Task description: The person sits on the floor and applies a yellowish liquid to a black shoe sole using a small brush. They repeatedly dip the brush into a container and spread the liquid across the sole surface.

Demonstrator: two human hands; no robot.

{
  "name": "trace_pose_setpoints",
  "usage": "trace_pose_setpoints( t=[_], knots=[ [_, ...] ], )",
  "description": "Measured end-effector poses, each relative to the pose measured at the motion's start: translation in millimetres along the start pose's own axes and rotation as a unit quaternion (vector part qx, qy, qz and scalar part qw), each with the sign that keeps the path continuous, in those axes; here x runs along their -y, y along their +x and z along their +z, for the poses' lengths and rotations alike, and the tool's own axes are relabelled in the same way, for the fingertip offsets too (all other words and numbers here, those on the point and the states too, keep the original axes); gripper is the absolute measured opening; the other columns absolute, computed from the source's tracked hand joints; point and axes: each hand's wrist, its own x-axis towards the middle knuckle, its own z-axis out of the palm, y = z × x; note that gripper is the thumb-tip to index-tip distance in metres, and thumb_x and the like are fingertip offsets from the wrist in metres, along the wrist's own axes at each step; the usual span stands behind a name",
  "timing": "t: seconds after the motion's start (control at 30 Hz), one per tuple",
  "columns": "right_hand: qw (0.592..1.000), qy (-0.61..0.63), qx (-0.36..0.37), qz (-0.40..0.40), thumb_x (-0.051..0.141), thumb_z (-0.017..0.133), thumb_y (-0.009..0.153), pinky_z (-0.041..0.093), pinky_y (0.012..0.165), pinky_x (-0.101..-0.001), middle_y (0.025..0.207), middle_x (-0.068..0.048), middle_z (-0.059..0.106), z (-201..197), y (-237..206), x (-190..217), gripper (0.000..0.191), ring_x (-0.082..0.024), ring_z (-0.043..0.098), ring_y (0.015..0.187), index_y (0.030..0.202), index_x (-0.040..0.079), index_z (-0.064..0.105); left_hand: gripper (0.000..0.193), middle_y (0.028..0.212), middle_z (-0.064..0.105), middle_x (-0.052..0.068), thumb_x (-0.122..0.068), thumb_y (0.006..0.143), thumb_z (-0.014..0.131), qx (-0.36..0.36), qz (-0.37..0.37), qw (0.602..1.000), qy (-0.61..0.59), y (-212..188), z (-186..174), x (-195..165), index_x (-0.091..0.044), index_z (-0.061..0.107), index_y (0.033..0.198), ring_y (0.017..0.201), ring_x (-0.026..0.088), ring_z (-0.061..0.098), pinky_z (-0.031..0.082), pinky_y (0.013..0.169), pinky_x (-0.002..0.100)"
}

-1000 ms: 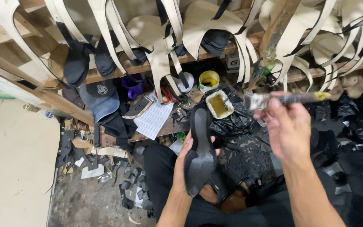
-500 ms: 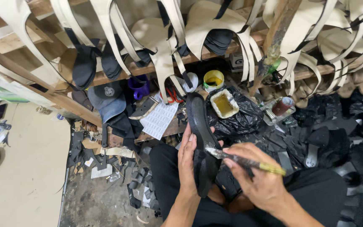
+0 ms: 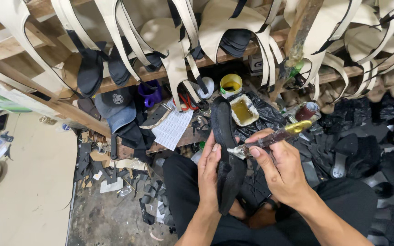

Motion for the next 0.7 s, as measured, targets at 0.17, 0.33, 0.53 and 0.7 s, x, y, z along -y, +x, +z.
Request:
trace_pose_setpoints(
  t=[0.17,0.33,0.53,0.7],
  knots=[
    [1.0,0.02,-0.008,-0.01,0.014,0.061,0.1,0.053,0.074,-0.0281,0.095,-0.007,0.071,4.9,-5.6,0.8,0.016,-0.016,0.068,0.08,0.109,0.001,0.066,0.063,0.13,0.068,0.02,-0.028,0.104,0.047,-0.014,0.02,1.0,-0.006,2.5,0.6,1.5,0.002,0.034,0.157,0.115,0.023,0.069,0.054,0.1,0.032],
    [0.999,0.025,-0.024,-0.015,0.01,0.062,0.098,0.055,0.074,-0.0293,0.096,-0.01,0.071,10.9,-12.3,2.3,0.015,-0.019,0.07,0.08,0.108,-0.001,0.066,0.061,0.126,0.067,0.019,-0.027,0.103,0.05,-0.037,0.023,0.999,-0.025,3.5,8.5,1.0,0.0,0.037,0.156,0.109,0.022,0.067,0.054,0.096,0.033],
    [0.983,0.037,-0.058,-0.17,0.008,0.063,0.102,0.059,0.089,-0.0348,0.104,-0.014,0.071,19.9,-19.8,6.7,0.013,-0.027,0.073,0.098,0.111,-0.001,0.063,0.054,0.119,0.067,0.017,-0.027,0.103,0.048,-0.052,0.029,0.995,-0.079,3.8,15.6,0.7,-0.004,0.039,0.151,0.098,0.025,0.07,0.059,0.087,0.037],
    [0.987,0.035,-0.018,-0.153,0.01,0.067,0.097,0.058,0.083,-0.0346,0.101,-0.014,0.071,20.7,-22.8,8.6,0.017,-0.026,0.072,0.09,0.109,-0.001,0.065,0.052,0.111,0.067,0.018,-0.027,0.102,0.048,-0.09,0.001,0.991,-0.101,8.6,12.1,4.3,-0.009,0.039,0.151,0.088,0.03,0.071,0.061,0.077,0.039]
  ],
)
